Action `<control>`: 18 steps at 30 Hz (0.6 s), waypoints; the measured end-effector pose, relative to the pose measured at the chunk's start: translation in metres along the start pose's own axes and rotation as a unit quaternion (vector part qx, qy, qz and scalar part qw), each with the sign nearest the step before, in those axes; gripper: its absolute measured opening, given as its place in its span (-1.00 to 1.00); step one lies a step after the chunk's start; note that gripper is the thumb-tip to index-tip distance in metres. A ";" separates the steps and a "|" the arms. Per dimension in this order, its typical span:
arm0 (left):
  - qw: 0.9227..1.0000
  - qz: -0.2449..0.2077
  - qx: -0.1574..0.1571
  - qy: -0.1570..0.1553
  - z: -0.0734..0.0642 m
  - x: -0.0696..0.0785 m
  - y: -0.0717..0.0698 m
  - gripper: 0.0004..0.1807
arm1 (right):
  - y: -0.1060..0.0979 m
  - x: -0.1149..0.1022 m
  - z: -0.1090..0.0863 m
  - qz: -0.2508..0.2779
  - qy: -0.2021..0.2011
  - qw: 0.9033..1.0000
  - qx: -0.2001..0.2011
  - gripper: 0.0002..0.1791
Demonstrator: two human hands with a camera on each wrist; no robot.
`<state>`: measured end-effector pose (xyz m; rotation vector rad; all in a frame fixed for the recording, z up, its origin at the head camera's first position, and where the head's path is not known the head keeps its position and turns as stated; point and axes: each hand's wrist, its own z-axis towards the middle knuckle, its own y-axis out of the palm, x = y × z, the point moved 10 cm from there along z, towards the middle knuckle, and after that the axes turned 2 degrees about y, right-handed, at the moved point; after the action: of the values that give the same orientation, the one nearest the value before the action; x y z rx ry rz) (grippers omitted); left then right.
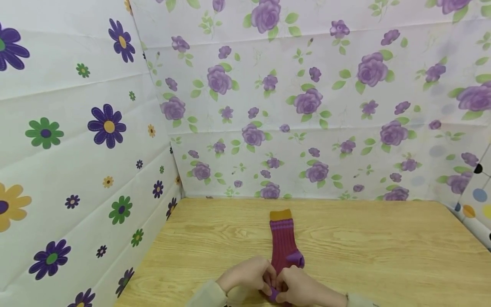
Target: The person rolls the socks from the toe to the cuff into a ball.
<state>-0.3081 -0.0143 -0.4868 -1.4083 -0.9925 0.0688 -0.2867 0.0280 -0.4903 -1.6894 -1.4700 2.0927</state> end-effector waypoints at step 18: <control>0.993 0.077 0.082 -0.018 0.000 0.006 -0.012 -0.89 | -0.010 0.005 0.009 0.014 0.003 1.000 0.002 -0.80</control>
<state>-0.3111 -0.0136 -0.4736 -1.3348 -0.8857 0.2855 -0.2997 0.0306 -0.4875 -1.7236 -1.4463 2.1014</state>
